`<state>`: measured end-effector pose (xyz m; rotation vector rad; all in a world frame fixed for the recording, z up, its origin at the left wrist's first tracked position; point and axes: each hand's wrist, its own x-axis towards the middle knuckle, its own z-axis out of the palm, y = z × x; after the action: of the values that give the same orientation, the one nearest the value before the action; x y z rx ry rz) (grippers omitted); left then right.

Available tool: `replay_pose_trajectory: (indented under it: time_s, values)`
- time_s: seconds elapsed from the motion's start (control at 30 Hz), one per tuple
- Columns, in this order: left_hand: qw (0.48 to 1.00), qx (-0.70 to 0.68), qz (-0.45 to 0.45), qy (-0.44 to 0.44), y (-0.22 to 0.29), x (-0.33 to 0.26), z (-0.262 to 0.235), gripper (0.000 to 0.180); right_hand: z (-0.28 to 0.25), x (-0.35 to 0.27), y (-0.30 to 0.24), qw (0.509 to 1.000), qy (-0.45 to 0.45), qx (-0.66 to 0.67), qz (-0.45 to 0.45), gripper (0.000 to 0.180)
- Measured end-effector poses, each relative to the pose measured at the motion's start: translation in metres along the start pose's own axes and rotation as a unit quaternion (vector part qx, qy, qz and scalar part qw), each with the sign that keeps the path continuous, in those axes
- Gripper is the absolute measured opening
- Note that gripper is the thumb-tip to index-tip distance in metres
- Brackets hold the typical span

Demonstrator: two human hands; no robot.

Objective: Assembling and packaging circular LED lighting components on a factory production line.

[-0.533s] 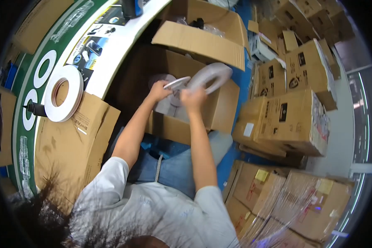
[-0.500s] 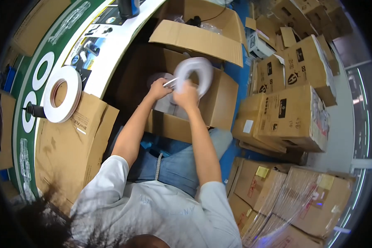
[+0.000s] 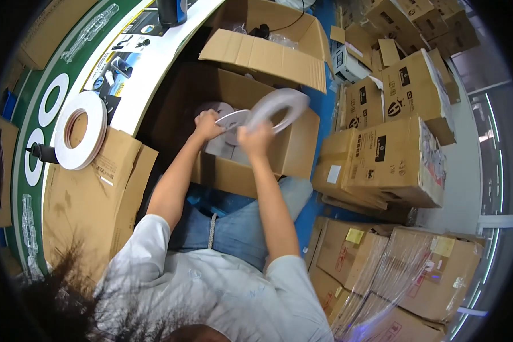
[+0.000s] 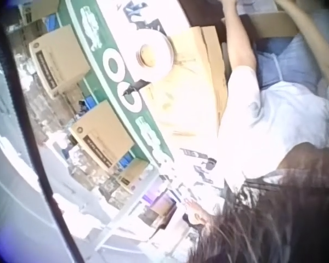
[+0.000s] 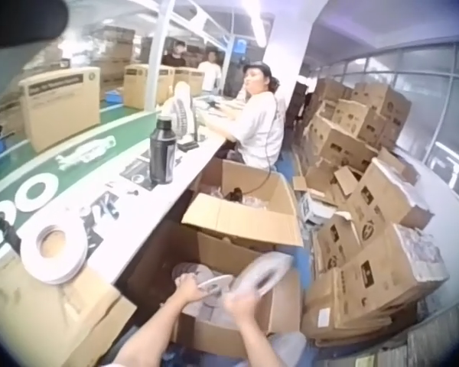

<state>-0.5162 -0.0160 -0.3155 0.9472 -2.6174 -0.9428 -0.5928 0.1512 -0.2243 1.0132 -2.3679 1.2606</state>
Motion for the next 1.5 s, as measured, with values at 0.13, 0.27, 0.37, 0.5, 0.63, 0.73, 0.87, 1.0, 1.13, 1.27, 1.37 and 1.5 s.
replay_pose_trajectory:
  time_s: [0.13, 0.27, 0.37, 0.5, 0.63, 0.73, 0.87, 1.0, 1.13, 1.27, 1.37, 1.5]
  values:
    - [0.983, 0.172, 0.048, -0.046, 0.011, -0.007, -0.006, 0.058, 0.000, 0.001, 0.003, 0.992, -0.090, 0.034, 0.075, 0.018]
    - [0.993, 0.014, -0.063, -0.094, -0.012, 0.002, -0.005, 0.058, 0.003, -0.007, -0.010, 0.999, 0.027, -0.009, -0.033, 0.018]
    - [0.993, 0.064, -0.017, -0.100, 0.026, -0.003, -0.014, 0.060, 0.004, 0.005, 0.017, 0.972, -0.203, -0.074, 0.096, 0.022]
    - [0.994, 0.046, -0.062, -0.075, -0.020, -0.018, -0.020, 0.061, -0.003, 0.010, -0.025, 0.997, 0.035, 0.042, 0.050, 0.018]
    - [0.987, 0.080, -0.014, -0.137, 0.022, -0.008, -0.023, 0.064, 0.005, 0.004, 0.007, 0.938, -0.323, -0.123, 0.005, 0.022]
    - [0.974, 0.135, -0.082, -0.165, -0.015, -0.021, -0.035, 0.063, -0.008, 0.014, -0.041, 0.985, -0.062, 0.124, 0.101, 0.021]
    - [0.973, -0.045, -0.067, -0.214, 0.022, 0.007, -0.015, 0.076, 0.014, 0.013, 0.022, 0.948, -0.272, -0.048, -0.156, 0.015]
    - [0.949, 0.066, -0.175, -0.252, 0.003, -0.014, -0.037, 0.073, 0.007, 0.043, -0.049, 0.965, -0.206, 0.121, 0.107, 0.026]
    - [0.961, -0.060, -0.158, -0.217, -0.021, 0.004, -0.028, 0.062, 0.019, 0.019, -0.047, 0.986, -0.129, -0.031, -0.097, 0.024]
    - [0.969, 0.053, -0.135, -0.199, 0.011, 0.016, -0.018, 0.051, 0.021, 0.021, 0.009, 0.990, -0.119, 0.075, 0.013, 0.025]
    - [0.976, -0.011, -0.135, -0.171, -0.023, 0.000, -0.039, 0.051, 0.020, 0.006, -0.026, 0.991, -0.039, 0.033, -0.125, 0.022]
    - [0.980, -0.014, -0.136, -0.143, 0.030, 0.006, -0.040, 0.044, 0.039, -0.018, 0.013, 0.973, -0.221, 0.026, 0.056, 0.025]
